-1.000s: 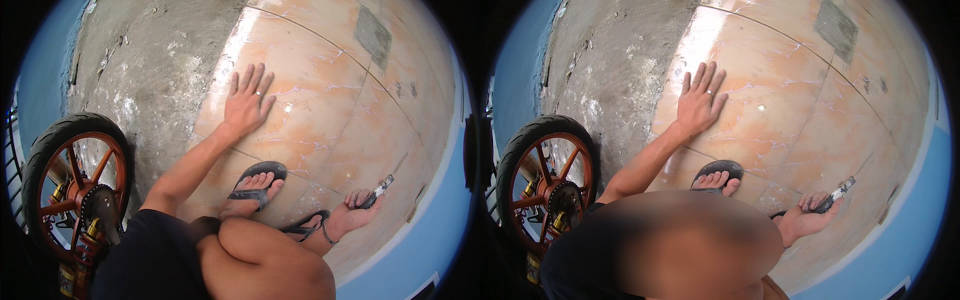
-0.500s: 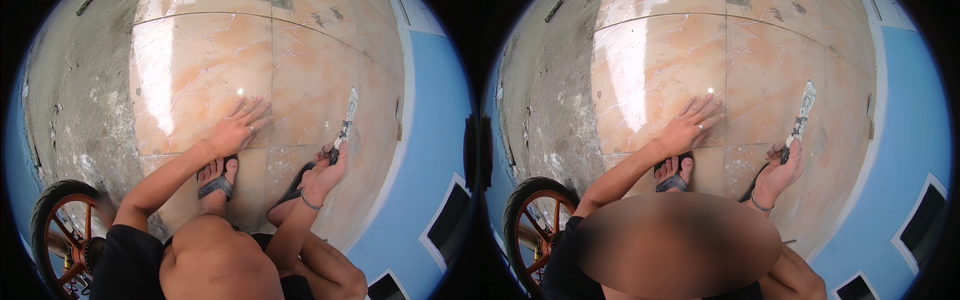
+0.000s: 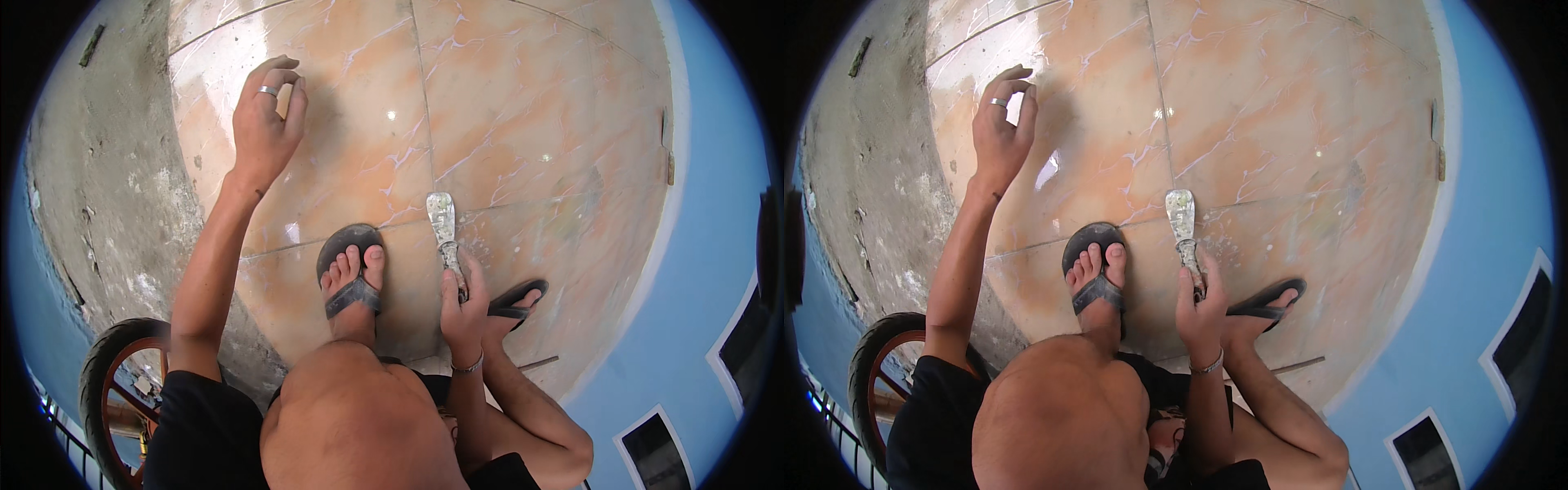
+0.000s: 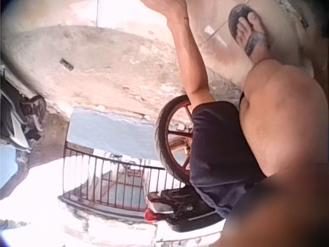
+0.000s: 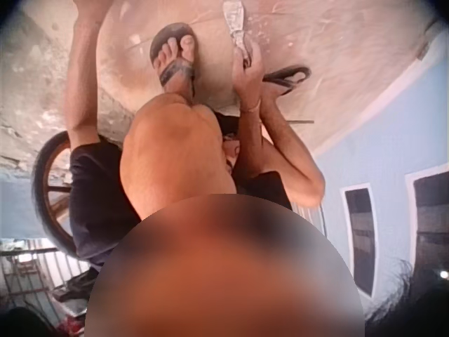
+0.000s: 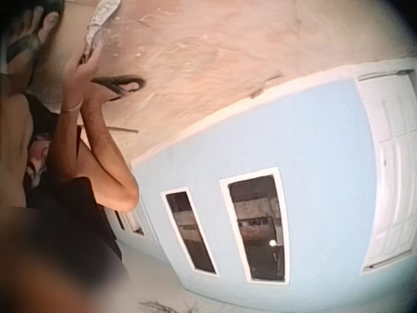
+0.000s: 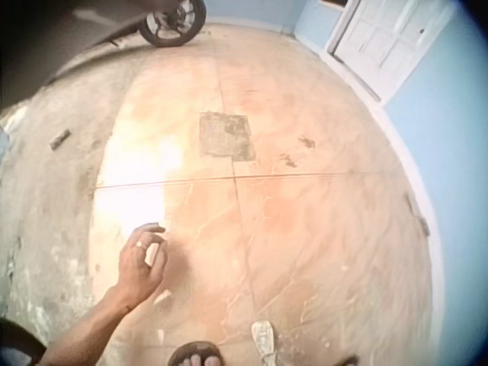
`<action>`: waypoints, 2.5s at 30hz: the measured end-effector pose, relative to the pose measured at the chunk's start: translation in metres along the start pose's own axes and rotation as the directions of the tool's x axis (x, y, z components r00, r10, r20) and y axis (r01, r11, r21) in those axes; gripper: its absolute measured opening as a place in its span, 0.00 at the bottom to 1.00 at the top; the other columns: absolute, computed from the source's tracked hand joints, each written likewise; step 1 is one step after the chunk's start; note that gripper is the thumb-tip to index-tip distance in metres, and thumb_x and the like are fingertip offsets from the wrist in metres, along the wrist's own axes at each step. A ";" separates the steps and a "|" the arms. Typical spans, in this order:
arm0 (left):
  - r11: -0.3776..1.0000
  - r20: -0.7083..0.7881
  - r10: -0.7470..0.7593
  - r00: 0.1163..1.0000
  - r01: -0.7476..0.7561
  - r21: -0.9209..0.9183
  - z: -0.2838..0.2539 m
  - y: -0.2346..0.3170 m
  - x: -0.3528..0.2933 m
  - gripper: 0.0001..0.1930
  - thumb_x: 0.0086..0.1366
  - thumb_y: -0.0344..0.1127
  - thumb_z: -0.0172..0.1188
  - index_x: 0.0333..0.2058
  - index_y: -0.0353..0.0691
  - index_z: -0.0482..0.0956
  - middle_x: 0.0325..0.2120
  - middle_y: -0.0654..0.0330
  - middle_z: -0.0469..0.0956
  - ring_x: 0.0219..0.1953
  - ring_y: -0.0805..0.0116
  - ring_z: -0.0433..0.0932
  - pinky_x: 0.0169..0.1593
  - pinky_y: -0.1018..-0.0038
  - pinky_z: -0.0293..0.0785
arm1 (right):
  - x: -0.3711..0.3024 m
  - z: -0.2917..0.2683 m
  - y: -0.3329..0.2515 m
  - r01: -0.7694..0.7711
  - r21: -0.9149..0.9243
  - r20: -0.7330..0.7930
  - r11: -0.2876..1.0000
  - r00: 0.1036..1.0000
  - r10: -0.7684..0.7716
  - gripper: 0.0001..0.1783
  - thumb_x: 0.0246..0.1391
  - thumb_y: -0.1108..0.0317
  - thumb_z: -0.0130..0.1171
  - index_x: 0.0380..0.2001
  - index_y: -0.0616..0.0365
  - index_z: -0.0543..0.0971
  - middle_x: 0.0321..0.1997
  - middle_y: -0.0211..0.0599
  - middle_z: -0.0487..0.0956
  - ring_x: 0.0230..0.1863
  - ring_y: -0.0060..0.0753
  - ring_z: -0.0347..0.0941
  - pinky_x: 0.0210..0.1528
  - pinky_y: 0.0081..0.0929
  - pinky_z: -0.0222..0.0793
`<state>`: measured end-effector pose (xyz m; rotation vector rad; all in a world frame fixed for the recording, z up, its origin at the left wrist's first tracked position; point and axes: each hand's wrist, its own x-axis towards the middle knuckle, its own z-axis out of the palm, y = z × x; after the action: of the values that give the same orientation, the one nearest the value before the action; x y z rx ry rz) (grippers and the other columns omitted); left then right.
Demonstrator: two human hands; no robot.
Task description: The person uses a putty knife to apply and smooth grout into the gaps between floor tiles. They repeatedly press the material into the joints and wipe excess from the tile surface.
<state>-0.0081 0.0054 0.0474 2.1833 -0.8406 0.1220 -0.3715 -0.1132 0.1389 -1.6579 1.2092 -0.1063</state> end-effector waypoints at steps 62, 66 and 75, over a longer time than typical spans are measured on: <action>0.955 0.627 0.295 0.721 -0.224 -0.192 0.036 0.146 -0.153 0.31 0.66 0.34 0.67 0.68 0.33 0.77 0.70 0.47 0.76 0.76 0.47 0.70 0.80 0.50 0.63 | -0.004 0.007 -0.005 0.204 -0.269 0.078 0.941 0.979 -0.190 0.23 0.66 0.74 0.66 0.63 0.69 0.81 0.57 0.61 0.86 0.54 0.61 0.86 0.54 0.42 0.82; 0.932 0.604 0.359 0.711 -0.299 -0.202 0.039 0.143 -0.153 0.30 0.67 0.35 0.67 0.66 0.32 0.78 0.69 0.46 0.77 0.76 0.46 0.70 0.79 0.49 0.64 | -0.004 0.003 -0.001 -0.036 -0.274 0.131 0.961 0.988 0.075 0.24 0.66 0.76 0.65 0.64 0.71 0.80 0.59 0.63 0.86 0.56 0.56 0.87 0.56 0.39 0.82; 0.943 0.627 0.304 0.717 -0.131 -0.307 0.037 0.142 -0.152 0.32 0.67 0.31 0.71 0.70 0.37 0.76 0.72 0.50 0.74 0.78 0.47 0.67 0.79 0.49 0.64 | -0.010 0.000 0.024 -0.015 0.040 0.052 0.999 0.999 0.013 0.24 0.69 0.75 0.63 0.66 0.71 0.79 0.58 0.54 0.88 0.50 0.33 0.83 0.53 0.30 0.79</action>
<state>-0.2185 -0.0077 0.0604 1.8754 -1.4329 -0.6685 -0.3917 -0.1048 0.1251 -1.6075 1.1730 -0.0783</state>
